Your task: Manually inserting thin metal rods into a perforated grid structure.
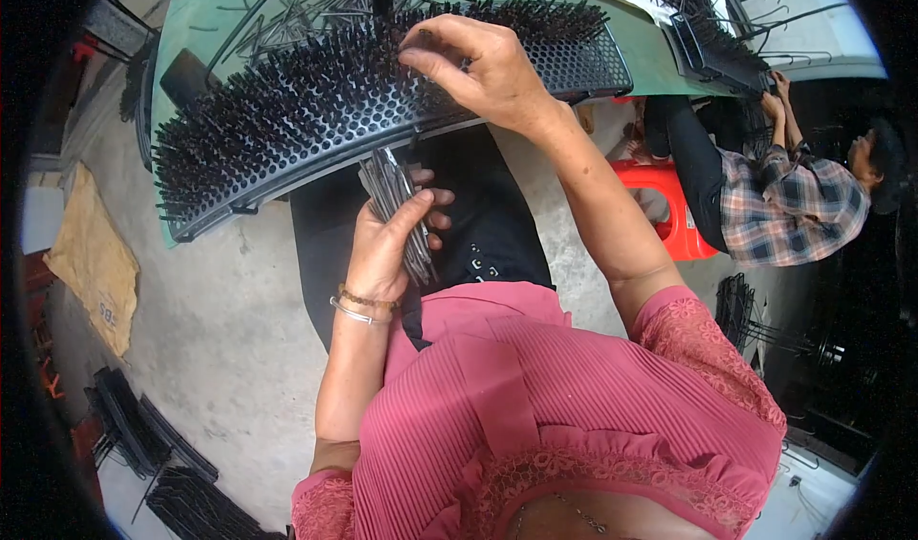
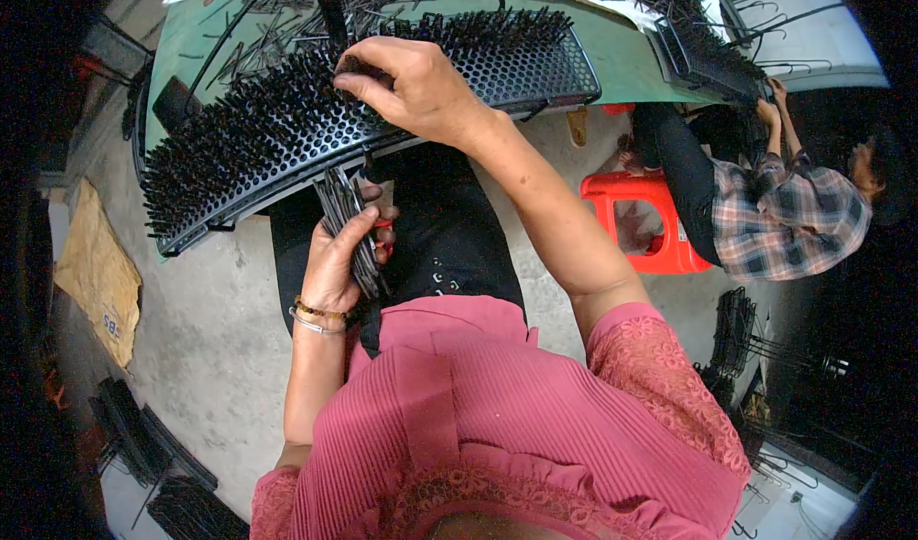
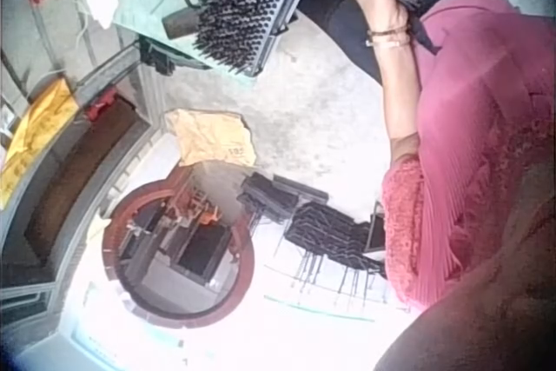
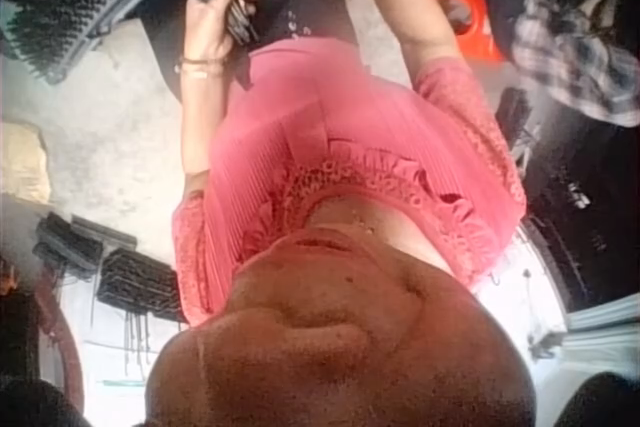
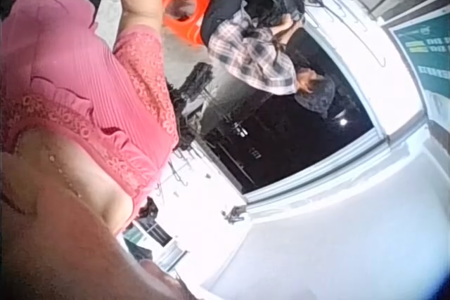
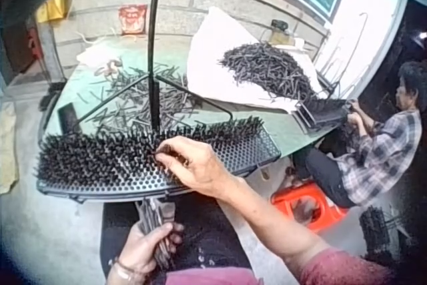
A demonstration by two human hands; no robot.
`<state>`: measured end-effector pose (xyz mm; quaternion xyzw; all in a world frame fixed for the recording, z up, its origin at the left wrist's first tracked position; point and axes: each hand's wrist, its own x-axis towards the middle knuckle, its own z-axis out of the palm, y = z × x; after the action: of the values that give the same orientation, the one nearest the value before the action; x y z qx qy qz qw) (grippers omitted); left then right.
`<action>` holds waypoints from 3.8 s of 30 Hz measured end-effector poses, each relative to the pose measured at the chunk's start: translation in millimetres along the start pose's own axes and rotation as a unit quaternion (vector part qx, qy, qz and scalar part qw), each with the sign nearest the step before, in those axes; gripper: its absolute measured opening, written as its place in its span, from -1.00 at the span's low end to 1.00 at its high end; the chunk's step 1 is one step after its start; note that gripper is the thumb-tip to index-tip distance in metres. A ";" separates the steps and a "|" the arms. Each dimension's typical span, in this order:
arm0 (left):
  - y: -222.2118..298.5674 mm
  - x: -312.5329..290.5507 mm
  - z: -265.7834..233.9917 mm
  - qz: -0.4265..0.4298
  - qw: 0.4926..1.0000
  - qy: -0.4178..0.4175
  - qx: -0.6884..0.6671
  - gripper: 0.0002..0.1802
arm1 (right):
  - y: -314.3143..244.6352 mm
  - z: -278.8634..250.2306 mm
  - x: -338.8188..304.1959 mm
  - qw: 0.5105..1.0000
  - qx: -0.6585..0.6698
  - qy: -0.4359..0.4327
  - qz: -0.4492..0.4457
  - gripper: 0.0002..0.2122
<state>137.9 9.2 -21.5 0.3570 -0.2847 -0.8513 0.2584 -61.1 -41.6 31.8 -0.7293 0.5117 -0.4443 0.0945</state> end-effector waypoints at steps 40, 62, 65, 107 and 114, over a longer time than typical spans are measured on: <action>-9.2 0.1 5.4 -0.023 0.999 -0.028 0.008 -0.60 | -0.4 15.3 -8.4 0.994 -0.035 0.088 -0.059 -0.83; -4.7 -1.0 6.4 -0.017 0.998 -0.067 -0.005 -0.54 | 0.1 27.2 -3.3 0.982 -0.105 0.056 -0.145 -0.77; -5.0 -1.2 6.2 -0.016 0.998 -0.068 -0.004 -0.53 | -0.7 27.9 -3.6 0.982 -0.095 0.027 -0.160 -0.77; 21.6 -17.8 6.7 0.117 0.992 0.006 -0.056 -0.70 | -36.6 8.9 -45.7 0.997 0.027 0.039 0.064 -0.78; 4.2 -23.6 41.5 0.273 0.946 0.145 0.098 -0.74 | -97.2 92.1 -103.1 0.791 0.482 0.188 0.326 -0.53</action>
<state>121.9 33.9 16.3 0.4090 -0.4125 -0.6549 0.4835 63.5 59.3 -21.6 -0.2810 0.4464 -0.7042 0.4753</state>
